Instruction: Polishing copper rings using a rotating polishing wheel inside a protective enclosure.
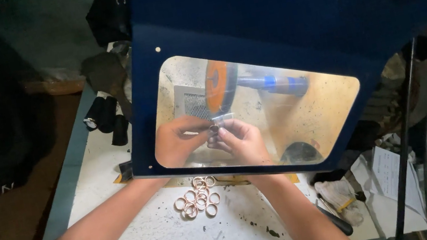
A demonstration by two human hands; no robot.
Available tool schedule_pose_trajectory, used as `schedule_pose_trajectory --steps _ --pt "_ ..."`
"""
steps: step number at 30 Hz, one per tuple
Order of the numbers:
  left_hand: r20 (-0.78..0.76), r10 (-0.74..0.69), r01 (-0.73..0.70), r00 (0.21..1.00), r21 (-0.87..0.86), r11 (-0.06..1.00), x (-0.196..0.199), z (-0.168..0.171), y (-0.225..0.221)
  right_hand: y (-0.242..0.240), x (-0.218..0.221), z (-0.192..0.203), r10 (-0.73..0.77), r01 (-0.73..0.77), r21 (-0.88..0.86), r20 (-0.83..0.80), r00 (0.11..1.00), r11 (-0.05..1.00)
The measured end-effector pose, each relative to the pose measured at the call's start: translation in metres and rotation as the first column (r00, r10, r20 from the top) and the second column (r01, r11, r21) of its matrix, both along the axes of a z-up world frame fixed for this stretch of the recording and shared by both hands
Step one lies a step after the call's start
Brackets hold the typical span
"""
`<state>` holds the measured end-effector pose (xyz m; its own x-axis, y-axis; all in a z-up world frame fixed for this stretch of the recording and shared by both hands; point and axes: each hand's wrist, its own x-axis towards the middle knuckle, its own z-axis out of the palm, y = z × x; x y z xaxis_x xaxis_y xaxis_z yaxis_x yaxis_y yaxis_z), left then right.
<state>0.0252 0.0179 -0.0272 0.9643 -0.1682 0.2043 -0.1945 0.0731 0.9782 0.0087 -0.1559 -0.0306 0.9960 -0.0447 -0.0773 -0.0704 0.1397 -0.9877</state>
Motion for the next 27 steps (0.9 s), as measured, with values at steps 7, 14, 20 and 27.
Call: schedule_pose_trajectory --steps 7,14,20,27 --pt "0.094 0.109 -0.110 0.990 0.007 0.994 0.012 -0.013 -0.003 0.015 -0.004 0.008 0.043 0.083 -0.496 0.237 0.971 0.865" --pt "-0.104 0.129 -0.131 0.986 -0.017 0.991 0.003 0.014 -0.003 0.022 -0.006 0.018 -0.044 0.075 -0.336 0.099 0.994 0.939" --pt "-0.394 0.039 -0.082 0.918 -0.092 0.992 -0.010 0.052 0.000 0.030 -0.013 0.023 -0.167 0.185 -0.144 0.124 0.978 0.972" --pt "-0.441 -0.078 -0.068 0.894 -0.305 0.950 0.002 0.032 -0.014 0.030 -0.004 0.002 -0.184 0.176 0.113 0.058 0.981 0.978"
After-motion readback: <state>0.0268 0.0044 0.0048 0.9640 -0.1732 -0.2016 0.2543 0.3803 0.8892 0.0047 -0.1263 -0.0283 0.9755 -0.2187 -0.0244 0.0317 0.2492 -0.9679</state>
